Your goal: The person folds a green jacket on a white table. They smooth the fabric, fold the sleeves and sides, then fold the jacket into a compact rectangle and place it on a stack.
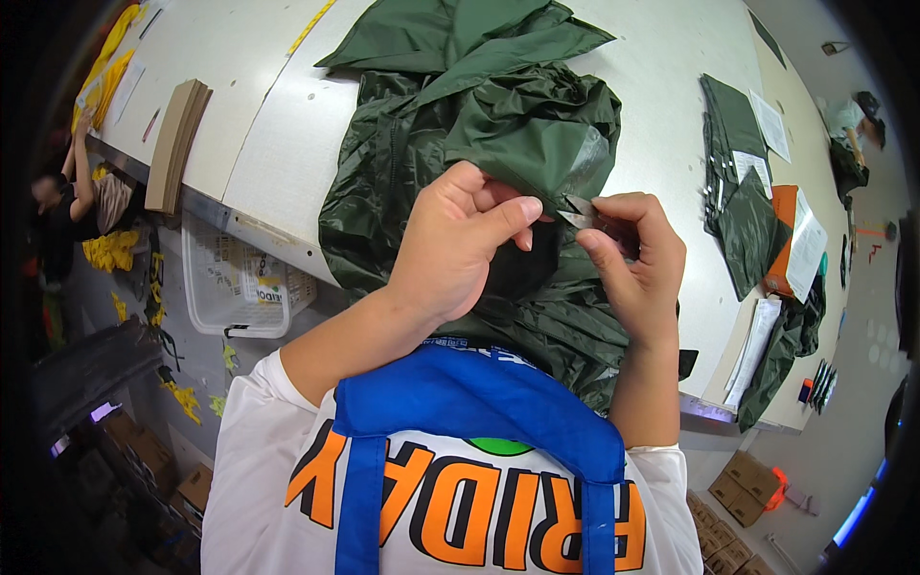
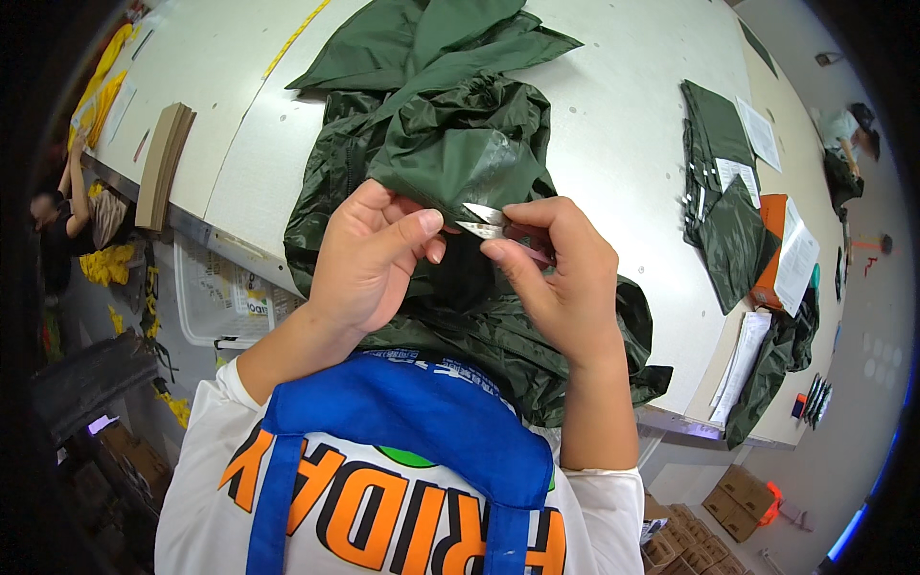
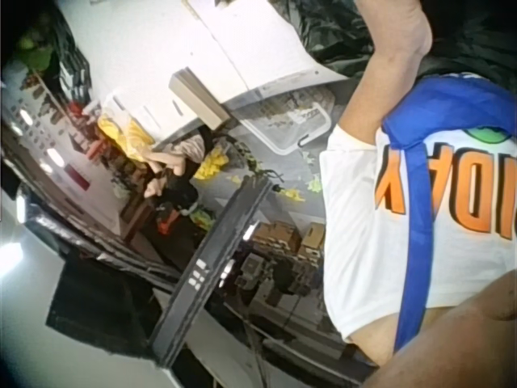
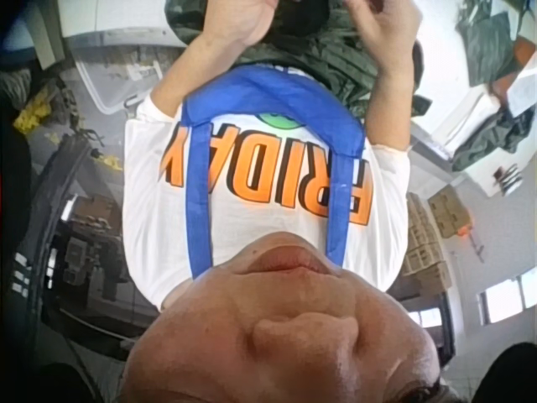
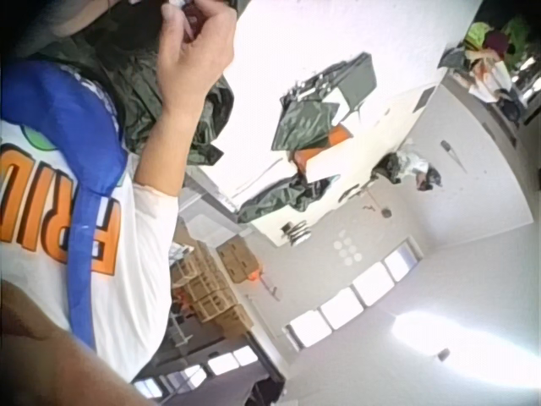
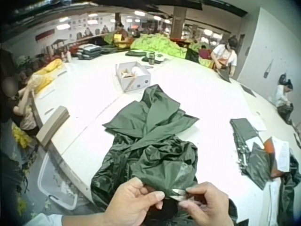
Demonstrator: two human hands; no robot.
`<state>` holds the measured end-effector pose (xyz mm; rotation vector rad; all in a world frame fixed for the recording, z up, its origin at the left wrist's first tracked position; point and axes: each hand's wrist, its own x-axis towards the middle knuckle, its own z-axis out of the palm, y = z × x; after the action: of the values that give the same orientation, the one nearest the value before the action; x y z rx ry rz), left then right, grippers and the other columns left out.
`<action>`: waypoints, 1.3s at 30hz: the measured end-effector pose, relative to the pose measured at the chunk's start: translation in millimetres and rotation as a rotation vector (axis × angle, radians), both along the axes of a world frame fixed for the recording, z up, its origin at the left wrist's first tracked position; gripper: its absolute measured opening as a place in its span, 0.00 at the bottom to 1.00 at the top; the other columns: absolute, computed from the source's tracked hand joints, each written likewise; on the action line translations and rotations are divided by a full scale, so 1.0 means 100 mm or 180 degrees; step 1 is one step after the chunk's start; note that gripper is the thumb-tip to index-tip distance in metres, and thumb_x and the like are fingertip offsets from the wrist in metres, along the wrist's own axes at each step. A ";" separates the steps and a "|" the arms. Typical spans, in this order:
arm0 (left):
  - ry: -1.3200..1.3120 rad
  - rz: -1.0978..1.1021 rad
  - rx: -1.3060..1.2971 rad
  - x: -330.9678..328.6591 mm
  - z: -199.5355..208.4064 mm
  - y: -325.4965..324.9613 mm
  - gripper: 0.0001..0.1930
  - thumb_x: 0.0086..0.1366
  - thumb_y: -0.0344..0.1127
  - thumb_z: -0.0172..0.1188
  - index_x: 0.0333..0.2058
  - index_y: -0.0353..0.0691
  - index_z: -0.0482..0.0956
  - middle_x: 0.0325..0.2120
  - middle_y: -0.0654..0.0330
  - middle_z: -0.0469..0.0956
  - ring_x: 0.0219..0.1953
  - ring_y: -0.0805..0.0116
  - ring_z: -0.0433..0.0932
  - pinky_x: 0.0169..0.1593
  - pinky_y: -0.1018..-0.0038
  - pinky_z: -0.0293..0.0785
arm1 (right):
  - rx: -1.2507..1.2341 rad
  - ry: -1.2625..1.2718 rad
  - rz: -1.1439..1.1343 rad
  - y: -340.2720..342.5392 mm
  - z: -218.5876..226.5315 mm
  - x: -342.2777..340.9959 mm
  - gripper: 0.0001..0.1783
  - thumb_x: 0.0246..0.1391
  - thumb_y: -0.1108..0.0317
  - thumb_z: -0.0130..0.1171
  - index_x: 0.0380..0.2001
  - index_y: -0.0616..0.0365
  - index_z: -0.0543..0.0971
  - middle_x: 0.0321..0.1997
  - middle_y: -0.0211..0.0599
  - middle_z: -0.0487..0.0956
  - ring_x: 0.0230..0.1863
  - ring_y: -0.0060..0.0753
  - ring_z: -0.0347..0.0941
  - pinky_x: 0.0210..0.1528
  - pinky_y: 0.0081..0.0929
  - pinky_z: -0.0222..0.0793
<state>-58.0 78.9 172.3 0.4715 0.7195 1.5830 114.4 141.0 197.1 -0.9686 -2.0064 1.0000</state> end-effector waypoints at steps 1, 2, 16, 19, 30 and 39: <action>0.0028 -0.0006 -0.0028 0.01 0.01 -0.01 0.10 0.60 0.22 0.56 0.42 0.32 0.74 0.35 0.58 0.79 0.36 0.75 0.76 0.34 0.80 0.70 | 0.0102 0.0182 0.0031 0.01 -0.04 -0.02 0.15 0.43 0.72 0.69 0.34 0.63 0.76 0.29 0.34 0.76 0.28 0.21 0.73 0.30 0.16 0.70; 0.0054 -0.0005 -0.0058 0.01 0.02 -0.01 0.10 0.60 0.22 0.57 0.42 0.32 0.74 0.35 0.58 0.79 0.36 0.75 0.76 0.34 0.80 0.70 | 0.0174 0.0152 0.0025 0.00 -0.03 -0.05 0.15 0.43 0.72 0.69 0.34 0.63 0.76 0.28 0.34 0.76 0.27 0.21 0.73 0.29 0.16 0.69; -0.0022 -0.0111 -0.0033 0.02 0.04 -0.02 0.09 0.60 0.22 0.57 0.40 0.32 0.75 0.34 0.58 0.79 0.35 0.74 0.77 0.35 0.80 0.72 | 0.0215 0.0909 0.0001 -0.04 -0.16 -0.12 0.12 0.45 0.75 0.68 0.32 0.62 0.75 0.28 0.32 0.76 0.25 0.18 0.70 0.26 0.15 0.67; -0.0072 -0.0087 -0.0050 0.00 0.04 -0.03 0.09 0.60 0.22 0.58 0.40 0.32 0.75 0.34 0.57 0.79 0.35 0.74 0.77 0.36 0.80 0.72 | 0.0088 0.0811 0.0112 -0.09 -0.18 -0.11 0.12 0.45 0.75 0.68 0.32 0.62 0.75 0.29 0.32 0.76 0.26 0.17 0.70 0.27 0.14 0.67; 0.0072 -0.0161 -0.0107 0.00 0.04 -0.03 0.09 0.59 0.22 0.58 0.40 0.32 0.74 0.33 0.58 0.78 0.35 0.74 0.76 0.37 0.78 0.73 | 0.0282 0.0533 -0.0012 -0.04 -0.11 -0.05 0.13 0.45 0.75 0.68 0.34 0.62 0.75 0.31 0.33 0.76 0.27 0.17 0.70 0.29 0.14 0.67; -0.1611 -0.0993 -0.0116 -0.09 0.00 0.01 0.28 0.59 0.29 0.54 0.58 0.31 0.60 0.54 0.52 0.69 0.56 0.64 0.69 0.60 0.66 0.64 | -0.3326 0.2283 -0.0935 0.22 -0.79 0.18 0.27 0.61 0.52 0.48 0.56 0.59 0.66 0.53 0.39 0.71 0.50 0.34 0.69 0.50 0.30 0.69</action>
<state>-67.0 80.3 172.3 0.1326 0.2705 1.3143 132.3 163.4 118.5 -1.1130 -0.6616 1.9187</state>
